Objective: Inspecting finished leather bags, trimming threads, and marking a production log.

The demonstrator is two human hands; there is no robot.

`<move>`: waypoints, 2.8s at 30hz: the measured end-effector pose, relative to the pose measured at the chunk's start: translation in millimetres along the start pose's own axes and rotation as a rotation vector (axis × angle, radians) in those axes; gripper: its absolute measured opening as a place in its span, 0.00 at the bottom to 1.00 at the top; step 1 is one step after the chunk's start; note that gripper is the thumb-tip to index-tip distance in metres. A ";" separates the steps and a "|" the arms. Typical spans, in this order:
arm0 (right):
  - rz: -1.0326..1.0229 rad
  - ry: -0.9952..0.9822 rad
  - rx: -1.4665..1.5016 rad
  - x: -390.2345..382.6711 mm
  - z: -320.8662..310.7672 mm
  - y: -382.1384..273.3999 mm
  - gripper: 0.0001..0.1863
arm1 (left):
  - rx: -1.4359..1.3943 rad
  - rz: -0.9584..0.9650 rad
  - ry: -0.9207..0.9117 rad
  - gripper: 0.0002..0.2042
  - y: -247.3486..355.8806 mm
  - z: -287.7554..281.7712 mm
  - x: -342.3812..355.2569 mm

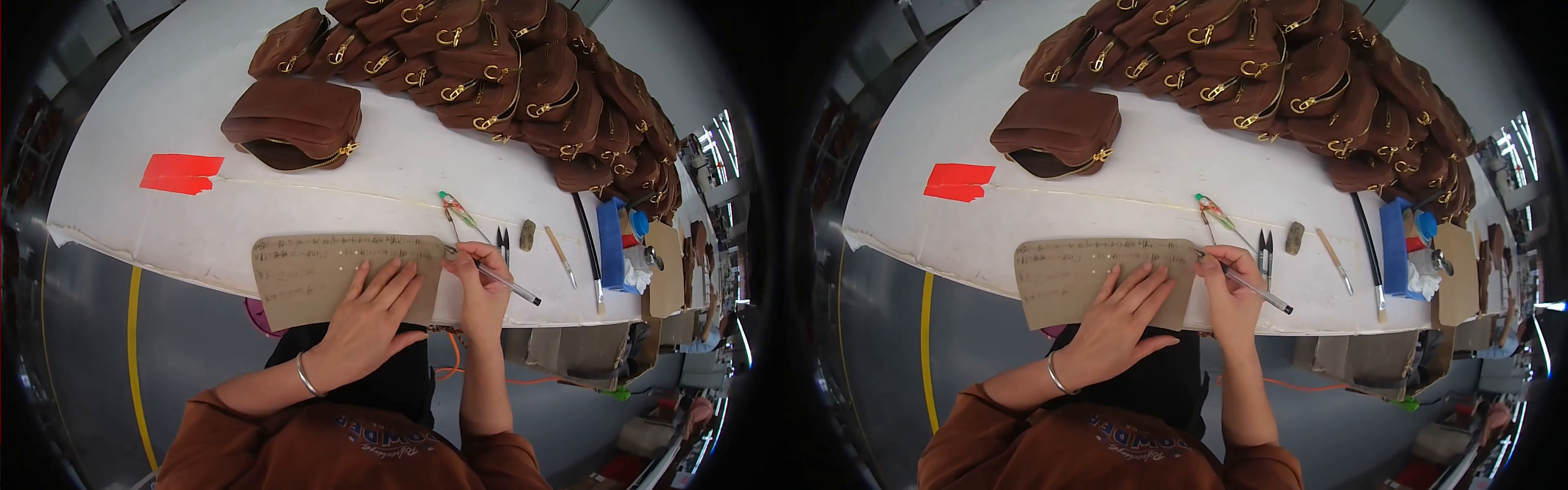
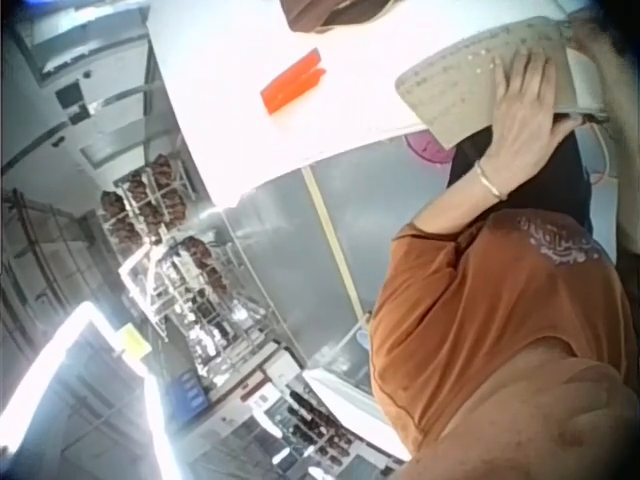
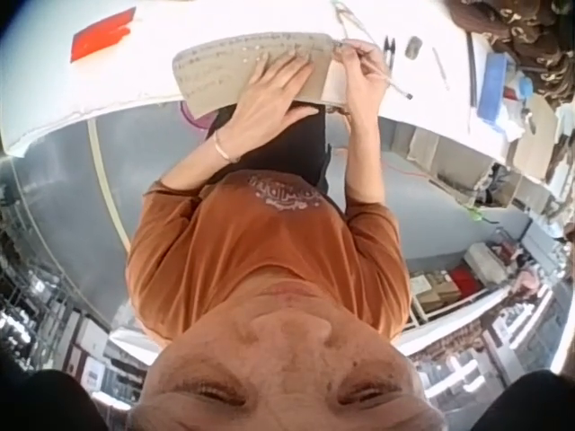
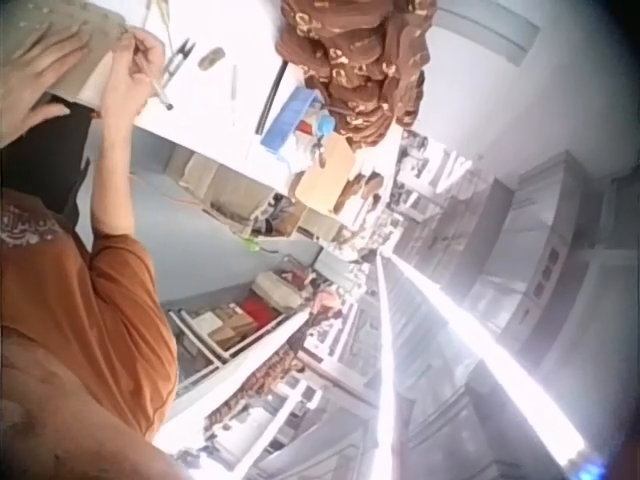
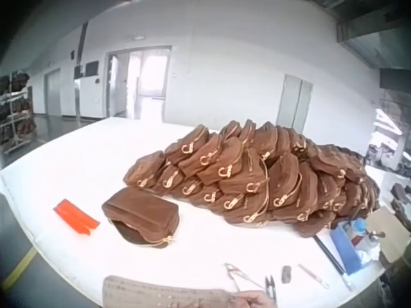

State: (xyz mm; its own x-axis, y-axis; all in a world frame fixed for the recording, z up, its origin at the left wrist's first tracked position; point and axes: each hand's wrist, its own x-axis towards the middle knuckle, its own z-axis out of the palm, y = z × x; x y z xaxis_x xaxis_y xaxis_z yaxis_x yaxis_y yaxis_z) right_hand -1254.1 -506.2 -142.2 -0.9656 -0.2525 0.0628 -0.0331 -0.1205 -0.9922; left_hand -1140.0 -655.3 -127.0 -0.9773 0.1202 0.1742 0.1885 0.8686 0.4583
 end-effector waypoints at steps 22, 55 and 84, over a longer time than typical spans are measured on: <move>-0.010 -0.058 -0.117 -14.8 15.3 -2.4 0.07 | 0.079 -0.034 -0.003 0.35 -0.8 4.4 1.4; -0.082 0.053 -0.344 -12.7 11.4 -2.6 0.05 | 0.016 -0.069 0.017 0.40 -0.7 7.9 6.8; -0.190 0.066 -0.645 -13.5 13.6 2.7 0.08 | 0.019 -0.078 0.043 0.42 -1.0 9.5 11.2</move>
State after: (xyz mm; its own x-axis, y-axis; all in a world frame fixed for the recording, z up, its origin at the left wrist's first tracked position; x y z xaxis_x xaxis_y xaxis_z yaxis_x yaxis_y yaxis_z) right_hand -1237.6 -516.2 -144.2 -0.9409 -0.2217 0.2560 -0.3312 0.4453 -0.8318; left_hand -1152.1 -650.3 -133.8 -0.9839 0.0309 0.1762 0.1093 0.8836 0.4554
